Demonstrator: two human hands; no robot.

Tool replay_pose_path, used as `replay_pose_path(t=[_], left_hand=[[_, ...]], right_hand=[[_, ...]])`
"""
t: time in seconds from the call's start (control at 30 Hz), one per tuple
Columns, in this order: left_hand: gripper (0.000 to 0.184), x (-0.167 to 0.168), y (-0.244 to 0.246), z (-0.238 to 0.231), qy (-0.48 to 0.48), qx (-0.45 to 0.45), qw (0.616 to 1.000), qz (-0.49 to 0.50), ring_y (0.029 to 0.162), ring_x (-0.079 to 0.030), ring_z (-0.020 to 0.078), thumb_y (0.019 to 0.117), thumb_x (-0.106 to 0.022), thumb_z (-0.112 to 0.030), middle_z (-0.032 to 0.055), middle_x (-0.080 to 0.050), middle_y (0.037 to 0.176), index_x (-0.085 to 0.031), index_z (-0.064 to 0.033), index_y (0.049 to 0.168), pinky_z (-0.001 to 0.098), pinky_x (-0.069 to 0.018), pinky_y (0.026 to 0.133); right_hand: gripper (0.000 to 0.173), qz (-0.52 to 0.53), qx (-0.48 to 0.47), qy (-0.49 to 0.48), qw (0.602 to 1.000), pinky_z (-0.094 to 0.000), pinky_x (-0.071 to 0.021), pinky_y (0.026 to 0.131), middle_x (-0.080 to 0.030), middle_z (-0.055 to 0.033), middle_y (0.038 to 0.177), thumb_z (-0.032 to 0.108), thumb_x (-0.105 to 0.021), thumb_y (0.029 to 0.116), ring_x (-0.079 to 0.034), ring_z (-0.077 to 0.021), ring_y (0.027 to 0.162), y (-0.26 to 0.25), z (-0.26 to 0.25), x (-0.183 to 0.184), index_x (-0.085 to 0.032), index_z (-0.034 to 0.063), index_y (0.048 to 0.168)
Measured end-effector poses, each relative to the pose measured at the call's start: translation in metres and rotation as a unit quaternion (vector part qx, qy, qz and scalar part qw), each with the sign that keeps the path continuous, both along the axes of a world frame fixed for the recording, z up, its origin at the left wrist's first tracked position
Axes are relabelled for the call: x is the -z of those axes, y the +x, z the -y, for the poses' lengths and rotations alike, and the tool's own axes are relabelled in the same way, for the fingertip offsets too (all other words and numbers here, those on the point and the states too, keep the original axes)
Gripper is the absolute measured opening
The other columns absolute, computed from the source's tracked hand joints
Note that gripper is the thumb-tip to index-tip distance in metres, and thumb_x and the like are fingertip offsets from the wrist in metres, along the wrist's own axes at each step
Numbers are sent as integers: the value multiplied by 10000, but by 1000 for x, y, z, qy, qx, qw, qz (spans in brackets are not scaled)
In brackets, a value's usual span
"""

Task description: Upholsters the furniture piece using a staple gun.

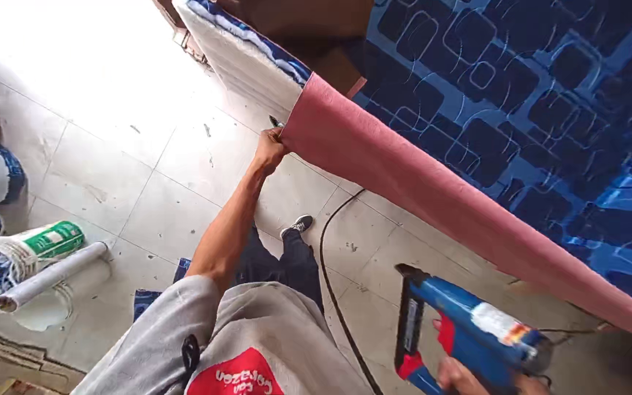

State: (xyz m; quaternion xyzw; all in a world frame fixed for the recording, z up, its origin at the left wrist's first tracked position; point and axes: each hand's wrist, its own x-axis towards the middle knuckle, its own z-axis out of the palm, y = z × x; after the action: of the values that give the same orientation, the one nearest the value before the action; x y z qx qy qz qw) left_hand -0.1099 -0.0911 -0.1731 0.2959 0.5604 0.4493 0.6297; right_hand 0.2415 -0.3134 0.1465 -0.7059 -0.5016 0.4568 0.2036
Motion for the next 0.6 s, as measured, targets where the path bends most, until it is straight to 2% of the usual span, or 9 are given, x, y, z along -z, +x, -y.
replay_pose_path(t=[0.07, 0.13, 0.23, 0.27, 0.33, 0.43, 0.5, 0.53, 0.6], left_hand=[[131, 0, 9, -11, -49, -48, 997, -43, 726, -721, 201, 818, -664, 72, 117, -733, 848, -687, 12, 932, 439, -630, 672], [65, 14, 15, -27, -104, -83, 986, -97, 654, -685, 220, 803, -666, 24, 119, -689, 744, -616, -11, 777, 452, -590, 599], [127, 26, 18, -44, -142, -97, 977, -127, 666, -688, 225, 812, -667, -16, 110, -677, 728, -577, -38, 726, 459, -592, 604], [134, 28, 17, -45, -145, -99, 976, -129, 658, -686, 220, 819, -668, -25, 104, -677, 720, -581, -43, 719, 455, -588, 599], [141, 30, 15, -45, -143, -96, 977, -122, 655, -691, 213, 835, -654, -18, 98, -676, 717, -575, -46, 722, 446, -599, 598], [166, 27, 14, -50, -160, -110, 977, -84, 613, -685, 190, 870, -638, 4, 86, -665, 685, -558, -42, 732, 404, -608, 577], [174, 27, 15, -54, -160, -123, 979, -41, 548, -669, 175, 880, -649, 24, 71, -651, 637, -550, -39, 752, 364, -601, 531], [159, 30, 15, -55, -145, -125, 981, -18, 542, -667, 177, 855, -666, 47, 73, -656, 637, -563, -30, 762, 362, -599, 526], [195, 39, 11, -54, -83, -116, 989, 43, 605, -699, 198, 767, -701, 128, 99, -697, 719, -601, 4, 879, 386, -627, 570]], right_hand=[[378, -19, -16, -16, 1000, -323, -663, 675, -768, 25, 954, 243, -786, 898, -747, -113, 756, -32, -12, 36, -636, 114, 1220], [417, -75, -14, -18, 997, -327, -666, 716, -769, -8, 1013, 283, -786, 903, -757, -154, 803, -53, -19, 72, -631, 133, 1260], [407, -264, 19, -53, 963, -357, -652, 647, -755, -141, 1033, 238, -743, 939, -737, -225, 720, -71, -31, 117, -614, 74, 1288], [368, -357, 36, -79, 930, -350, -633, 606, -743, -171, 1041, 220, -705, 965, -713, -215, 672, -77, -37, 131, -611, 69, 1288], [320, -555, 81, -145, 815, -353, -599, 552, -723, -211, 1076, 227, -646, 996, -684, -212, 622, -93, -46, 163, -632, 66, 1272], [338, -736, 106, -239, 624, -291, -577, 515, -738, -117, 1004, 338, -629, 986, -680, -160, 597, -127, -65, 217, -681, 96, 1218], [370, -808, 110, -269, 513, -275, -594, 525, -743, -54, 809, 380, -631, 975, -706, -141, 584, -154, -75, 264, -707, 77, 1172], [384, -831, 120, -262, 476, -276, -596, 531, -733, -42, 755, 393, -623, 974, -709, -141, 580, -167, -77, 291, -705, 76, 1176], [417, -851, 163, -217, 449, -277, -577, 507, -711, -41, 735, 394, -617, 972, -683, -147, 553, -193, -76, 339, -656, 101, 1266]])
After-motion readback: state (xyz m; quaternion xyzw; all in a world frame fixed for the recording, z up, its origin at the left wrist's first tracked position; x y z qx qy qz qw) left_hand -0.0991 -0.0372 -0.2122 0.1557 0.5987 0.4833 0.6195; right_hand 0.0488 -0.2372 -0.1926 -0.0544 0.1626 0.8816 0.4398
